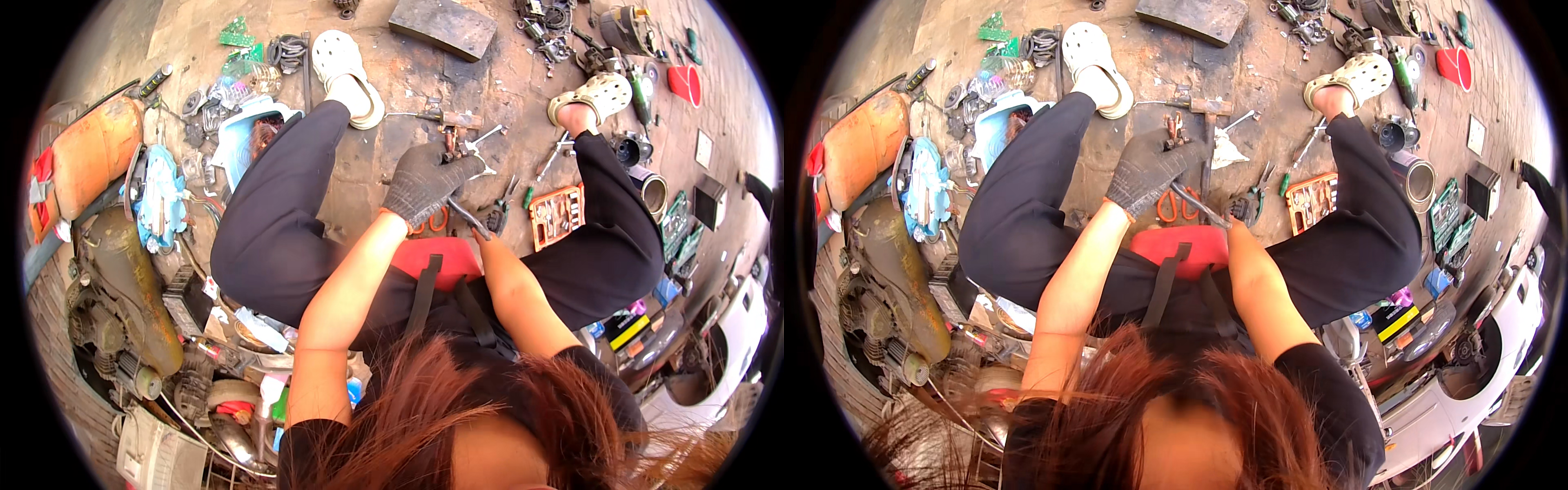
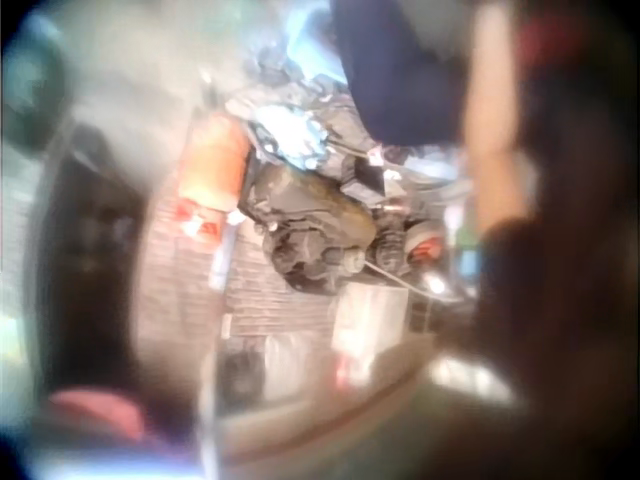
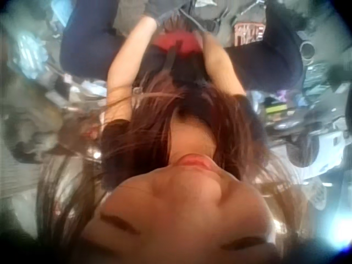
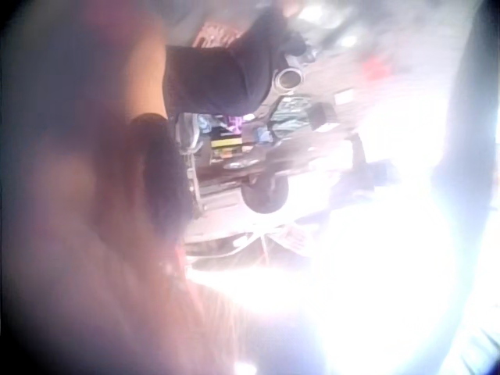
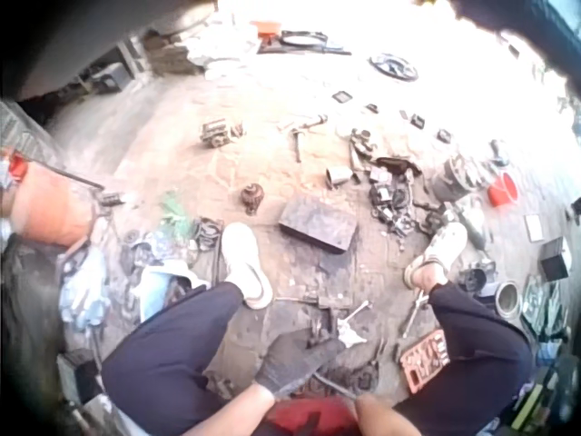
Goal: The person sits on the floor and uses a screwdriver and pliers to disassemble and manipulate a small electronic component. They remove parts and adjust internal elements while surrounded by various tools and electronic parts.
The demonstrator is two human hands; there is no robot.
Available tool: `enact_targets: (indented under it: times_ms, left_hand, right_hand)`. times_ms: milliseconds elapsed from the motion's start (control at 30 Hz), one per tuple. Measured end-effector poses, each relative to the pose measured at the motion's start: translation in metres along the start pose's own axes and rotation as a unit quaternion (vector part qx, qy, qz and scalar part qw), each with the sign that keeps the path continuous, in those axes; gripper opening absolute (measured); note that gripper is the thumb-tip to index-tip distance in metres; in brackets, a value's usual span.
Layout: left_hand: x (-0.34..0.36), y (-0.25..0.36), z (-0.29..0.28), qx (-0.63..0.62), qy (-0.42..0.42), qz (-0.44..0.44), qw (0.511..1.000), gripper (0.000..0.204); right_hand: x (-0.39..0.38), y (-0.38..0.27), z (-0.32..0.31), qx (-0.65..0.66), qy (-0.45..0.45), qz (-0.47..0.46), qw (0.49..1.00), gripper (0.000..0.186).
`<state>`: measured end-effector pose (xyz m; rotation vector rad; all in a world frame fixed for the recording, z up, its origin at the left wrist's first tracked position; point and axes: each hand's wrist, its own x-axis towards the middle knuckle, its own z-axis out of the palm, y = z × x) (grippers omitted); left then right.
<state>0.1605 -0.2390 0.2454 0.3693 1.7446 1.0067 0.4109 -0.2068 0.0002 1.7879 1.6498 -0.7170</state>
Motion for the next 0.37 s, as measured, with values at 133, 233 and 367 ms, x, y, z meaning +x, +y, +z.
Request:
enact_targets:
  times_ms: [133, 233, 367]
  left_hand:
    - [-0.008, 0.0, -0.006, -0.017, 0.007, 0.037, 0.999, 0.031]
    - [-0.01, 0.005, -0.005, -0.079, -0.003, 0.102, 0.992, 0.027]
    - [-0.027, 0.023, -0.007, -0.132, -0.007, 0.16, 0.978, 0.032]
  right_hand:
    - [0.009, -0.017, -0.035, 0.144, -0.039, -0.03, 0.988, 0.045]
    - [0.015, -0.02, -0.069, 0.292, -0.022, -0.044, 0.955, 0.046]
    - [0.003, -0.014, -0.131, 0.279, 0.138, -0.262, 0.914, 0.043]
